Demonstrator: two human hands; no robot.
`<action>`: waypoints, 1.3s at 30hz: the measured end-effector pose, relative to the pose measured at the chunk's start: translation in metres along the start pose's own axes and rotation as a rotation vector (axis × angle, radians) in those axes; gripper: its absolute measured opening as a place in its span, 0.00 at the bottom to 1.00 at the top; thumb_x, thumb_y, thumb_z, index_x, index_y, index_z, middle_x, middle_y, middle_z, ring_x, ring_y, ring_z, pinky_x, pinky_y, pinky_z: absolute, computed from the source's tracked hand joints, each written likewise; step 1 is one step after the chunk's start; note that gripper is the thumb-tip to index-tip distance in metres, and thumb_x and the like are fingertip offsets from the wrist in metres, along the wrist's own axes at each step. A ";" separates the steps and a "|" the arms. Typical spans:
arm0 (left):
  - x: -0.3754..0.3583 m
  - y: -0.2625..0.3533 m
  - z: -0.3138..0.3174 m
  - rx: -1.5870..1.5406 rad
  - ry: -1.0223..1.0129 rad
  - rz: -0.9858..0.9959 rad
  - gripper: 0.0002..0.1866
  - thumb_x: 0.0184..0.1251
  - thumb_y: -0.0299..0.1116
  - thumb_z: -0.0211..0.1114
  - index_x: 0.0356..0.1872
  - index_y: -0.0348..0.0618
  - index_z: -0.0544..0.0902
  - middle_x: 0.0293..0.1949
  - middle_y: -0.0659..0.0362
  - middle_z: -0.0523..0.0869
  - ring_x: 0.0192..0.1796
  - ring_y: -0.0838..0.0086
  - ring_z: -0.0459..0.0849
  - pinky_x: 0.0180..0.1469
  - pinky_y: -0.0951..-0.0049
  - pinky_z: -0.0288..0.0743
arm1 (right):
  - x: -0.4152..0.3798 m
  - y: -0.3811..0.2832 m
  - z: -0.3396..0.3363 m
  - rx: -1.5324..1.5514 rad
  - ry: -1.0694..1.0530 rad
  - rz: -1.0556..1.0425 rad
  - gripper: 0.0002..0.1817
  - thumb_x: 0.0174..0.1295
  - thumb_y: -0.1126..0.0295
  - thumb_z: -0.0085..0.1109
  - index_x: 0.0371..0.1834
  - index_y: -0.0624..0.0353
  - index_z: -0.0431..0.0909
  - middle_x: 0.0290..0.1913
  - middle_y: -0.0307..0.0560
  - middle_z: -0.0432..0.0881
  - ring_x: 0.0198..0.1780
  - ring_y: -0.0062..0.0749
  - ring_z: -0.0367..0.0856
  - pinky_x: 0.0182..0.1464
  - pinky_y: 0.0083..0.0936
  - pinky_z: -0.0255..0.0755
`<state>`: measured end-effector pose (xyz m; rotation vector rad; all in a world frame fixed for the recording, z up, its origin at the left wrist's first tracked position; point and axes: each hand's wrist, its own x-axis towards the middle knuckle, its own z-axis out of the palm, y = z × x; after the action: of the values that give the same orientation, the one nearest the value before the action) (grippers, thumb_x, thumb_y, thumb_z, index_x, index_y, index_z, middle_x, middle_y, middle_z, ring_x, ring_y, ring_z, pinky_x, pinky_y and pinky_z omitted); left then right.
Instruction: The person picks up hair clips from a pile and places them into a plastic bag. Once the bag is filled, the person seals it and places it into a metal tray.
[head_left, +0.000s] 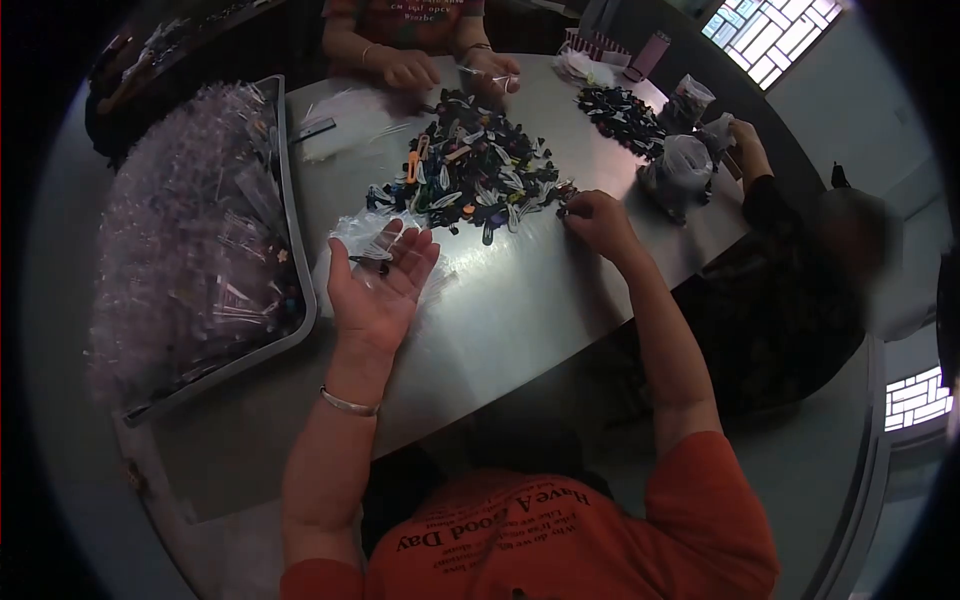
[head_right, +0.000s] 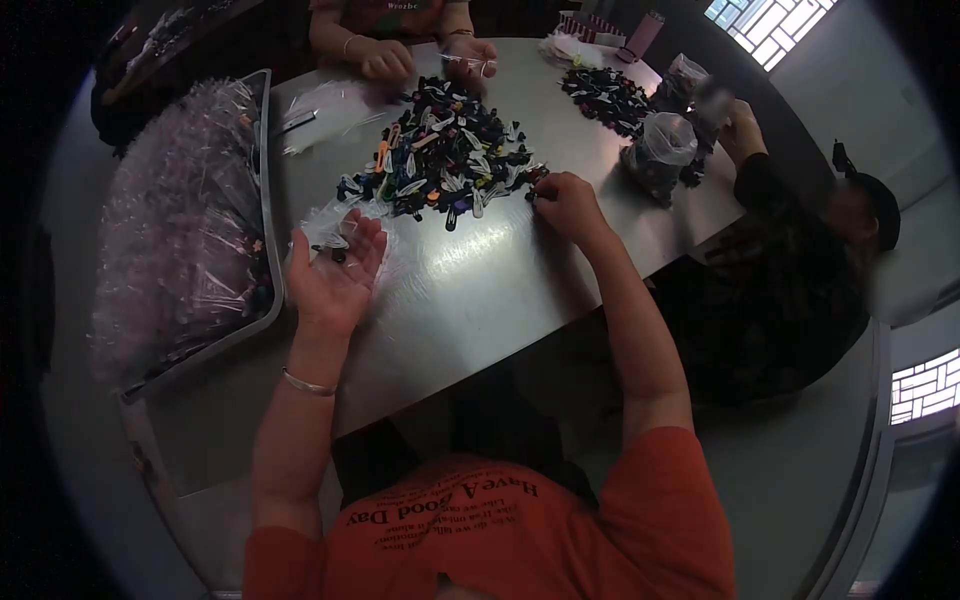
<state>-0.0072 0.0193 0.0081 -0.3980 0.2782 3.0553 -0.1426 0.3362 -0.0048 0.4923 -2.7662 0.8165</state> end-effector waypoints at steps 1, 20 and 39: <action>0.000 0.000 -0.001 -0.002 -0.010 -0.011 0.37 0.68 0.62 0.46 0.52 0.28 0.69 0.49 0.42 0.75 0.56 0.52 0.74 0.63 0.51 0.68 | -0.002 0.002 -0.001 0.029 -0.033 0.014 0.11 0.48 0.74 0.63 0.37 0.60 0.83 0.35 0.50 0.81 0.38 0.37 0.82 0.44 0.29 0.76; 0.003 -0.001 -0.004 0.011 -0.002 0.006 0.37 0.68 0.61 0.47 0.52 0.28 0.69 0.47 0.43 0.75 0.54 0.52 0.75 0.62 0.51 0.69 | -0.002 -0.011 0.008 -0.079 -0.023 -0.182 0.11 0.53 0.73 0.60 0.41 0.60 0.80 0.39 0.53 0.79 0.40 0.45 0.80 0.45 0.32 0.74; 0.001 -0.004 0.001 -0.163 0.084 0.011 0.38 0.68 0.63 0.43 0.50 0.27 0.67 0.47 0.40 0.74 0.54 0.47 0.74 0.64 0.46 0.66 | -0.025 -0.135 -0.010 0.652 -0.233 0.051 0.09 0.57 0.76 0.62 0.40 0.63 0.79 0.30 0.39 0.81 0.28 0.17 0.77 0.30 0.16 0.74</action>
<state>-0.0080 0.0237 0.0078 -0.5355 0.0340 3.0868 -0.0674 0.2411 0.0614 0.6560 -2.6641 1.7882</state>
